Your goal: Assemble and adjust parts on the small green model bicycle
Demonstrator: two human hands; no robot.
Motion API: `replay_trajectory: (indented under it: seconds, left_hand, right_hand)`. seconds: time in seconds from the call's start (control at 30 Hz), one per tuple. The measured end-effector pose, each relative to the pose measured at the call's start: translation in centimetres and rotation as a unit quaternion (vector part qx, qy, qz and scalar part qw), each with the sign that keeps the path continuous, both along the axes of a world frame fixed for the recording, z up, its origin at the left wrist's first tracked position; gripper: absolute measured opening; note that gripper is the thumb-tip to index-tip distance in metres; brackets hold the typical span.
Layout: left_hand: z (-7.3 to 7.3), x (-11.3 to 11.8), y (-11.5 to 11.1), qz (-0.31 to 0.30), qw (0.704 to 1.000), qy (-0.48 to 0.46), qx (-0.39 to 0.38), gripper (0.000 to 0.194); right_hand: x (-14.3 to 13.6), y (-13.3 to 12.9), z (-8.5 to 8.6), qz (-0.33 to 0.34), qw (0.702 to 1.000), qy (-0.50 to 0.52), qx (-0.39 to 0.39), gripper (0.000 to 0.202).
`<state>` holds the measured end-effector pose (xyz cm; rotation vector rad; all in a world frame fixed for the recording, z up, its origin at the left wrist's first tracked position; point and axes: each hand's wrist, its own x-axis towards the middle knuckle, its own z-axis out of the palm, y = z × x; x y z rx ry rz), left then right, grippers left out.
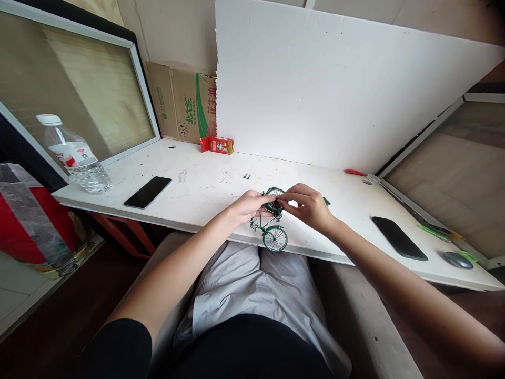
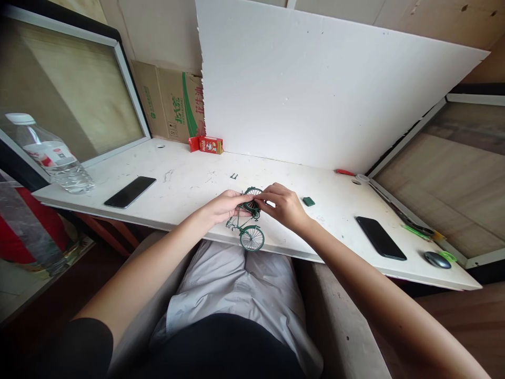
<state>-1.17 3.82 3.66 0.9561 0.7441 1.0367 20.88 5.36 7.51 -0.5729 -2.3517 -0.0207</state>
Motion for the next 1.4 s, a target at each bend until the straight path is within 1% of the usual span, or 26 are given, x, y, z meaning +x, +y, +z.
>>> replay_trajectory:
  seconds: [0.1,0.23,0.57,0.8,0.97,1.13,1.23,1.33,1.4]
  left_hand:
    - [-0.2,0.0,0.1,-0.008,1.0,-0.006,0.008,0.029]
    - [-0.2,0.1,0.1,-0.018,1.0,-0.004,0.014,0.028]
    - [0.0,0.3,-0.1,-0.014,1.0,0.0,0.013,0.03]
    - [0.8,0.3,-0.8,-0.013,1.0,0.012,0.013,0.03]
    - [1.2,0.6,-1.1,0.001,1.0,0.02,0.009,0.031]
    - [0.9,0.6,-0.9,0.02,1.0,0.014,0.016,0.032]
    - [0.4,0.4,-0.3,0.033,0.999,0.004,0.011,0.034]
    - [-0.1,-0.1,0.4,0.053,0.999,-0.003,0.003,0.034]
    - [-0.3,-0.4,0.7,0.067,0.998,0.001,0.002,0.032]
  right_hand:
    - [0.0,-0.1,-0.1,0.005,0.999,0.029,-0.017,0.014]
    - [0.0,-0.2,0.0,0.003,0.999,0.035,-0.042,0.014]
    - [0.4,-0.2,-0.1,-0.002,0.999,0.03,-0.043,0.016]
    - [0.5,-0.5,0.1,-0.005,0.998,0.039,-0.044,0.016]
    - [0.4,-0.6,0.5,-0.016,0.998,0.041,-0.055,0.021]
    - [-0.2,0.4,0.8,-0.03,0.997,0.015,-0.074,0.03]
    - [-0.8,1.3,0.8,-0.041,0.995,0.001,-0.09,0.029]
    - [-1.4,1.8,0.7,-0.055,0.993,-0.005,-0.107,0.033]
    - [-1.9,2.1,0.7,-0.052,0.993,-0.017,-0.104,0.029]
